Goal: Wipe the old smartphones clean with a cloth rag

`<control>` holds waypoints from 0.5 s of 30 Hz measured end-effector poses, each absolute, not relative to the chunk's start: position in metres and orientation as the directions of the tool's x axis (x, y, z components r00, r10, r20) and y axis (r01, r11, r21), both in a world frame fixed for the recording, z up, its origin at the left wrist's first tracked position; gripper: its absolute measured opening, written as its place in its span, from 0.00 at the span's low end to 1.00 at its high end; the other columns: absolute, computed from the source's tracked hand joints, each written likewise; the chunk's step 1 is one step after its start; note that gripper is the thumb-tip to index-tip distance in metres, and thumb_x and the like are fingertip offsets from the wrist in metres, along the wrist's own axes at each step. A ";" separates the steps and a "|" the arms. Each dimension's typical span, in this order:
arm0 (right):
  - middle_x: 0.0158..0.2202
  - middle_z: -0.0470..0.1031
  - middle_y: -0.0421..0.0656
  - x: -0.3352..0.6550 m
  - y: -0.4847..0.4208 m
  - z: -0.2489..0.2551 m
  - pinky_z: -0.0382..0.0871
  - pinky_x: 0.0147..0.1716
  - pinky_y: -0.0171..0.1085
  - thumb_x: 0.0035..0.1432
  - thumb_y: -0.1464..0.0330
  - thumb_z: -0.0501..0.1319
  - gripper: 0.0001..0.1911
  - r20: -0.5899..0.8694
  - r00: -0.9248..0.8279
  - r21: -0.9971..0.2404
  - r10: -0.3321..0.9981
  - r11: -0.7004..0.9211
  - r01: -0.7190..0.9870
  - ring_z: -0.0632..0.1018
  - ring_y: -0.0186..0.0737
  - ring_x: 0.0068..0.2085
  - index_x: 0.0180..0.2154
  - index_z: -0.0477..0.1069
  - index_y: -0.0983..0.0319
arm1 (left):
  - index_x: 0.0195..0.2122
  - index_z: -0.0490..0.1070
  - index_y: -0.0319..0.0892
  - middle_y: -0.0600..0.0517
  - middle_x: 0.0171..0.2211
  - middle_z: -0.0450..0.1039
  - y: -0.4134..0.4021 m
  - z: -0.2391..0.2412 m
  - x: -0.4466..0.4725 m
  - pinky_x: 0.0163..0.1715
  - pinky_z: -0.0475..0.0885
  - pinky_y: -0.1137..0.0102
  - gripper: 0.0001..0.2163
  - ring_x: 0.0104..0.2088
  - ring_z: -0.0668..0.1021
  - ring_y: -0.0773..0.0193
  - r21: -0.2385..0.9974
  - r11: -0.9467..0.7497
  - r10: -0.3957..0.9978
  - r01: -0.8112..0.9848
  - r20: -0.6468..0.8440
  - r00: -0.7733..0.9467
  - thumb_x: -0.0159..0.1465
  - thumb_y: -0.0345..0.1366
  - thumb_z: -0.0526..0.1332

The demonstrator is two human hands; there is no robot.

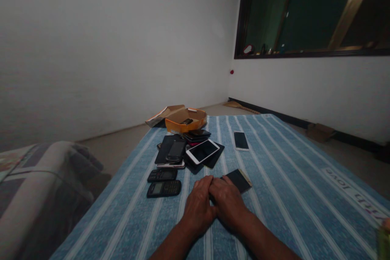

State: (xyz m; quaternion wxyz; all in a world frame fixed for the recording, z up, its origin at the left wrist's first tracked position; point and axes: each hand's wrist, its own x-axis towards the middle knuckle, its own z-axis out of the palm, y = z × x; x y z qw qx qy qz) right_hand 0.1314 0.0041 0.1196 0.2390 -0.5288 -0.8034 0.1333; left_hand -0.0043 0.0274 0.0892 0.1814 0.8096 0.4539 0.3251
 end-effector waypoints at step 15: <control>0.39 0.78 0.46 0.155 0.017 0.114 0.58 0.48 0.41 0.58 0.80 0.55 0.12 0.320 -0.237 -0.306 0.917 0.337 0.890 0.76 0.43 0.43 0.37 0.74 0.62 | 0.52 0.67 0.40 0.44 0.49 0.74 0.023 0.107 0.000 0.50 0.71 0.53 0.28 0.49 0.75 0.48 0.592 -0.468 0.883 0.656 0.277 0.379 0.49 0.32 0.67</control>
